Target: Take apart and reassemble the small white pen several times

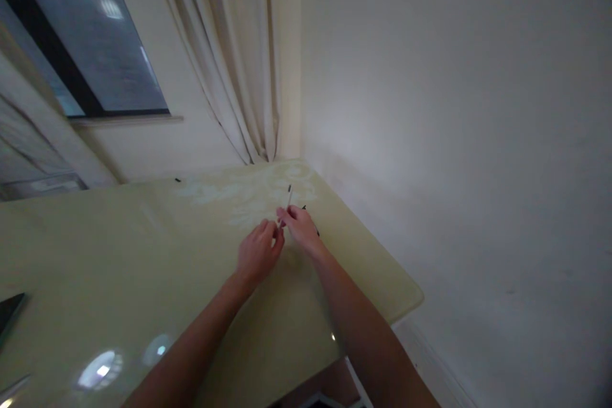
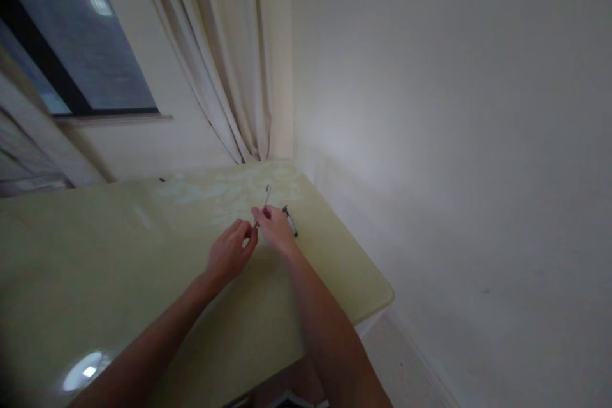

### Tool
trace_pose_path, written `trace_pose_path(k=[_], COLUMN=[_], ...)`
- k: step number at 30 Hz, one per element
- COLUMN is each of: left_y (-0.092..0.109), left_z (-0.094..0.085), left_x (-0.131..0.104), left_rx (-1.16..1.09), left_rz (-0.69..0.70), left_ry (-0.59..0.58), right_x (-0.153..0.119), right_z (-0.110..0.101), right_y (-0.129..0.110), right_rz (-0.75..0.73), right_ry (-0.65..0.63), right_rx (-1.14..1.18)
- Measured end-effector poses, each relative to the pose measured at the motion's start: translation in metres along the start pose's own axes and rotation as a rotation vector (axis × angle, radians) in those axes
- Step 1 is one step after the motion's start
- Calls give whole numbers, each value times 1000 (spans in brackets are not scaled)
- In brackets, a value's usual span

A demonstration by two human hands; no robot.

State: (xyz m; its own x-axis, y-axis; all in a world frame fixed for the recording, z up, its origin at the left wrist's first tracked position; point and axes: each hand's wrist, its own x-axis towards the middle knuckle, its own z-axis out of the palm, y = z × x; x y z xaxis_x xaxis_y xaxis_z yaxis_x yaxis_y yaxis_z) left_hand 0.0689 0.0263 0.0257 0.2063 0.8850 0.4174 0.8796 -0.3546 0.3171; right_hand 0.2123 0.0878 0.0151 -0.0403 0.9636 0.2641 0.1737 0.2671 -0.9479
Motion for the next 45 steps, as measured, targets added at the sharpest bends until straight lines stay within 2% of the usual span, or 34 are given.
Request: trace_pose_path(k=[1, 3, 5, 7, 11, 14, 17, 19, 22, 25, 28, 31, 34, 39, 45], left_y=[8, 18, 21, 19, 14, 5, -16, -34, -58, -74, -80, -78, -73, -69, -60], left_z=[6, 20, 34, 49, 69, 64, 39, 14, -24, -46, -48, -41, -36, -35, -39], left_x=[8, 24, 40, 52, 62, 55, 30, 3, -43, -75, -86, -84, -81, -85, -83], left_rx=[-56, -152, -170, -112, -64, -106, -234, -290, -256, -203, -186, -188, -194, -221, -320], left_rz=[50, 70, -3, -88, -137, -103, -42, -14, -33, -81, -48, 15, 61, 58, 48], left_ry=[4, 4, -15, -77, -172, -181, -112, 27, 218, 355, 413, 417, 419, 385, 343], right_x=[1, 6, 11, 16, 18, 15, 9, 0, -19, -43, -62, -72, -73, -74, -76], right_z=[-2, -11, -24, -35, -44, -41, -29, -13, 21, 53, 68, 69, 66, 64, 62], right_y=[0, 2, 6, 9, 10, 4, -4, -10, -19, -28, -35, -37, -35, -32, -33], right_rz=[-6, -1, 35, 90, 163, 201, 253, 263, 261, 256, 262, 278, 300, 309, 355], right_ry=[34, 188, 386, 512, 548, 549, 441, 279, -16, -223, -328, -307, -253, -351, -314], right_rx=[67, 192, 281, 342, 486, 550, 507, 433, 310, 279, 310, 310, 306, 323, 377])
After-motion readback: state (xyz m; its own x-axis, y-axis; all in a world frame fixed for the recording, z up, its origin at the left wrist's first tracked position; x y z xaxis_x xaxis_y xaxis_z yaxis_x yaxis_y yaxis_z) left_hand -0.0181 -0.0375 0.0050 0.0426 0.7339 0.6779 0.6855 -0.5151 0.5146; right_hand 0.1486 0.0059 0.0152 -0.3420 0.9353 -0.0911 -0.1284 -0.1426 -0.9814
